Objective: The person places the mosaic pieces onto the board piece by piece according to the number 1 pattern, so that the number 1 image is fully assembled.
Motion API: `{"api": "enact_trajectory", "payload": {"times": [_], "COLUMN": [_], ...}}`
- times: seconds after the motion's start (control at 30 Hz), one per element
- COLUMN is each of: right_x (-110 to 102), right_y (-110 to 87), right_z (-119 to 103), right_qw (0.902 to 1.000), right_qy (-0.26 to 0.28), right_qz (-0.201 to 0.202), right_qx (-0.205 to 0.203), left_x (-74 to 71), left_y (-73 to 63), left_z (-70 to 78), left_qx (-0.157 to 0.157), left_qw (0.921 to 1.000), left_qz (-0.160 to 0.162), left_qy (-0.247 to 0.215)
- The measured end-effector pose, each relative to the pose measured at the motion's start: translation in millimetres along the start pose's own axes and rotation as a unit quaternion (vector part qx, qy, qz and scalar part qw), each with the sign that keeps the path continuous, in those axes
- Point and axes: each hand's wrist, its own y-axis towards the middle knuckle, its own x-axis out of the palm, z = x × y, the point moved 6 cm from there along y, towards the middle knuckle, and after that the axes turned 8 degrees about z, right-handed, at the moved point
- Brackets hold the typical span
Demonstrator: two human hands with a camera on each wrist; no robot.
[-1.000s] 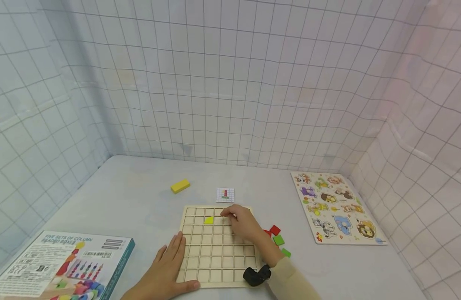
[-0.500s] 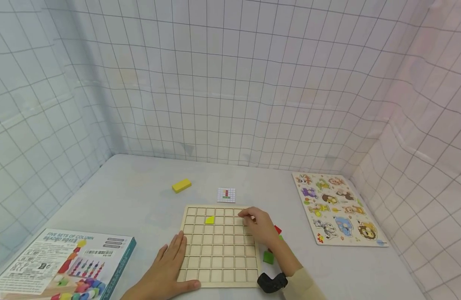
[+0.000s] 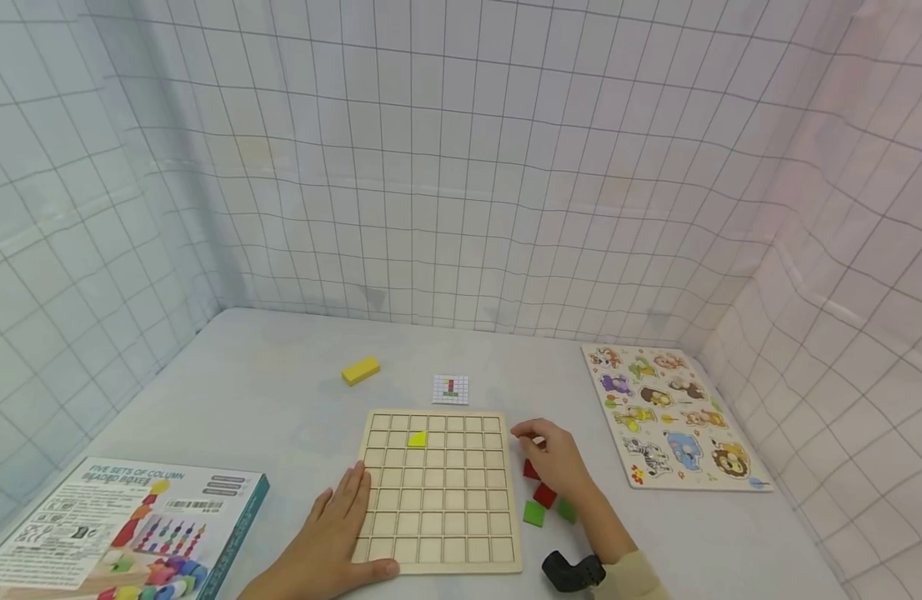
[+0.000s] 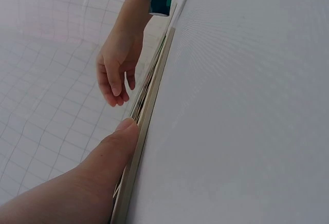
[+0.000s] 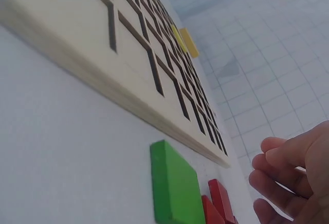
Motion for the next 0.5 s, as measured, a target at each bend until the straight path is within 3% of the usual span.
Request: {"api": "enact_trajectory", "payload": {"times": [0.27, 0.5], "right_x": [-23, -33], "right_y": [-3.9, -8.3], "right_z": [14, 29], "right_qw": [0.9989, 0.9965], "right_qy": [-0.025, -0.050], "right_qz": [0.024, 0.021], "right_qx": [0.032, 0.064], "left_x": [0.9, 0.7], "left_y": [0.7, 0.6], "left_z": [-0.4, -0.7], "left_qx": [0.001, -0.001], "left_qw": [1.0000, 1.0000], "left_qz": [0.005, 0.005], "left_qy": [-0.001, 0.000]}}
